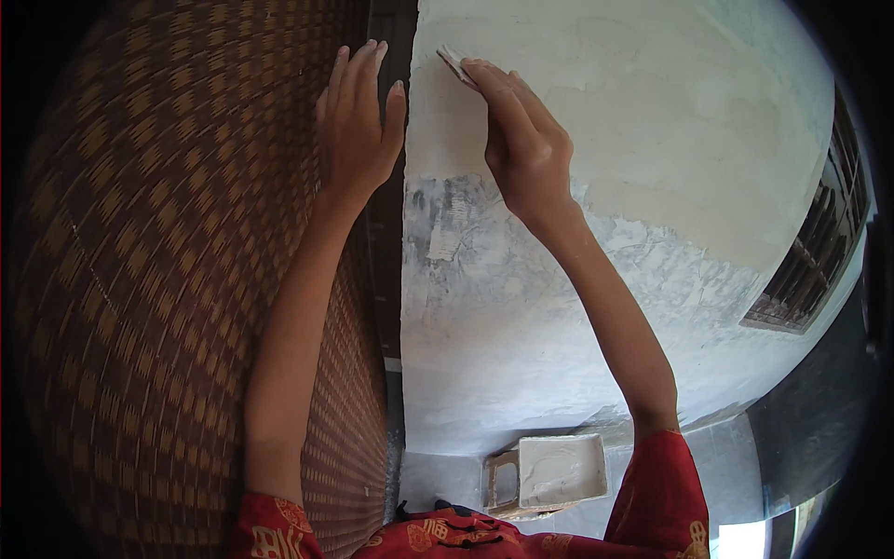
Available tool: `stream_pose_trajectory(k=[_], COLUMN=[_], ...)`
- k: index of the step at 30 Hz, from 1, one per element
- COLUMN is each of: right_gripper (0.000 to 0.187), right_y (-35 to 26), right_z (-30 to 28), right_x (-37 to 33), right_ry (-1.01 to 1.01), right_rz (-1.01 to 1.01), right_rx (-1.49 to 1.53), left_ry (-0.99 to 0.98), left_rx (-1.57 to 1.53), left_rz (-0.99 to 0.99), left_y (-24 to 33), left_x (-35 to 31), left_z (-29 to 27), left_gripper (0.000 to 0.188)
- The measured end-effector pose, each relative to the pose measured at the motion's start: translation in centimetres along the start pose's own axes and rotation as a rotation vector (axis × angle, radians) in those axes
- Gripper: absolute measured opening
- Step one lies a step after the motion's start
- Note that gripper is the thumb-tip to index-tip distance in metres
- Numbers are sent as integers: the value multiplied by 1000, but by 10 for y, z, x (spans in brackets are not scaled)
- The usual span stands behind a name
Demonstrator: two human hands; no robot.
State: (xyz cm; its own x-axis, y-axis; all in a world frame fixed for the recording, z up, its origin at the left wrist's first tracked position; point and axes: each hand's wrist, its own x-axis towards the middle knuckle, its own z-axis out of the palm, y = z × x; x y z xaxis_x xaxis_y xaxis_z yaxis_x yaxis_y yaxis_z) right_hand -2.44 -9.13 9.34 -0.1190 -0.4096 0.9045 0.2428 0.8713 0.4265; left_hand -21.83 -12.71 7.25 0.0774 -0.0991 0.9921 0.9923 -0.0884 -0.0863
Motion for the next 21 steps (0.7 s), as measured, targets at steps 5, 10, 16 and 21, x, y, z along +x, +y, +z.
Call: stream_pose_trajectory(k=[5, 10, 16, 21], right_gripper=[39, 40, 38, 38], right_y=[11, 17, 21, 22], right_z=[32, 48, 62, 63], right_x=[-6, -11, -18, -32], right_ry=[-77, -47, -110, -198], right_rz=[-199, -251, -258, -207], right_rx=[-64, -152, -185, -209], left_ry=[-25, -10, -24, -32], left_rx=[78, 100, 71, 42], left_rz=[31, 30, 38, 52], left_y=[-21, -34, -50, -57], left_x=[-2, -2, -4, -6], left_z=[8, 13, 18, 20], left_gripper=[45, 45, 46, 45])
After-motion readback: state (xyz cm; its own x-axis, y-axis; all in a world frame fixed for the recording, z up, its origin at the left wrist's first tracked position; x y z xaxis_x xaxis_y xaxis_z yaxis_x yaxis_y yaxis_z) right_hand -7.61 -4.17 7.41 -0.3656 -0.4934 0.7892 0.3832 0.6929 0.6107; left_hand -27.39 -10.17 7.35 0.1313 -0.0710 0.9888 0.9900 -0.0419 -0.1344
